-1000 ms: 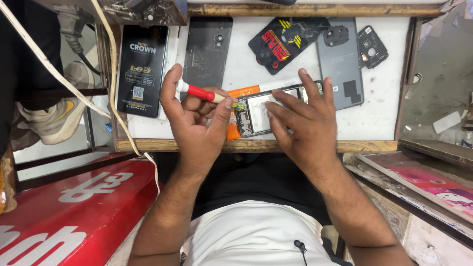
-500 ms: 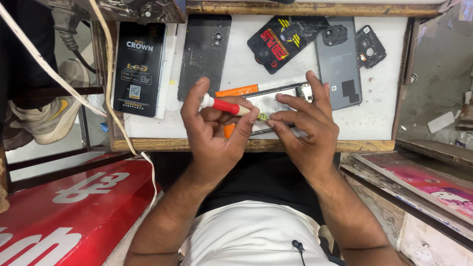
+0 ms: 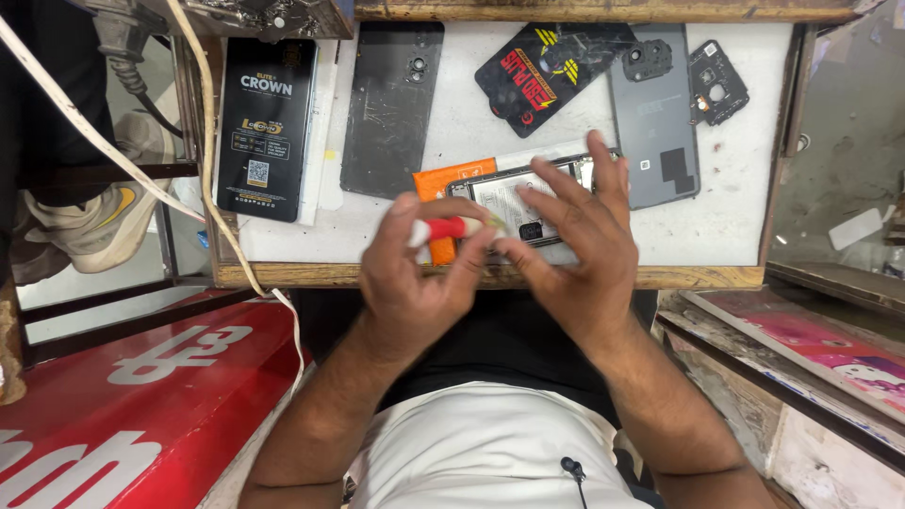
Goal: The person disassembles a smartphone, removes the battery, cleans the interior with a cloth, and reassembles the device using a screwdriver. The person handles the phone frame, battery, and internal components throughout the process.
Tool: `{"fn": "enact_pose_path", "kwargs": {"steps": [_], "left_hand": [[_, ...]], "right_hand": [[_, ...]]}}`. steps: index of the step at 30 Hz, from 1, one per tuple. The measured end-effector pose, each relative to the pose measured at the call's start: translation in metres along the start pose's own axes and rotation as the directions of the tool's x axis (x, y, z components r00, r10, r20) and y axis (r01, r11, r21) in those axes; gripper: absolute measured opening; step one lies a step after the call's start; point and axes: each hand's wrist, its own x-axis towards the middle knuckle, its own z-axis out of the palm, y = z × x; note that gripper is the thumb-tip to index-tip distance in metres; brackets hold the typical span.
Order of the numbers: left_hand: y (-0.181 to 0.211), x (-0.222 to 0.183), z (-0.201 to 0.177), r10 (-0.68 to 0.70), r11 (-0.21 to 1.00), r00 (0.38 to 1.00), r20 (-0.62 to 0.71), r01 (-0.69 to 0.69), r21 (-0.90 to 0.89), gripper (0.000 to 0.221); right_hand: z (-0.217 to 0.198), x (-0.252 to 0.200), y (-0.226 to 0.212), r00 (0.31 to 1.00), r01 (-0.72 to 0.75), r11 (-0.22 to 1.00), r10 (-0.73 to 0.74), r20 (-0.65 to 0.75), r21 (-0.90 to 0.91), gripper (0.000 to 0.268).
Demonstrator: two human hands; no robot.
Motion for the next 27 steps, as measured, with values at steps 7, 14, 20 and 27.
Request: {"fn": "enact_pose_path", "kwargs": {"steps": [7, 14, 20, 27], "left_hand": [[-0.014, 0.012, -0.021, 0.088, 0.951, 0.996, 0.022, -0.091, 0.295, 0.082], [-0.016, 0.014, -0.017, 0.097, 0.949, 0.992, 0.083, -0.118, 0.293, 0.077], [-0.02, 0.011, -0.014, 0.097, 0.948, 0.989, 0.113, -0.126, 0.292, 0.075], [-0.005, 0.031, -0.027, 0.099, 0.976, 0.965, 0.243, -0.142, 0.165, 0.059]], "right_hand": [[0.024, -0.024, -0.011, 0.987, 0.142, 0.968, -0.123, 0.102, -0.209, 0.032], [0.028, -0.03, -0.009, 0.988, 0.103, 0.971, -0.074, 0.137, -0.215, 0.031], [0.027, -0.028, -0.009, 0.988, 0.104, 0.973, -0.077, 0.135, -0.207, 0.033], [0.011, -0.029, -0.001, 1.0, 0.014, 1.0, -0.014, 0.009, -0.013, 0.025]]}}
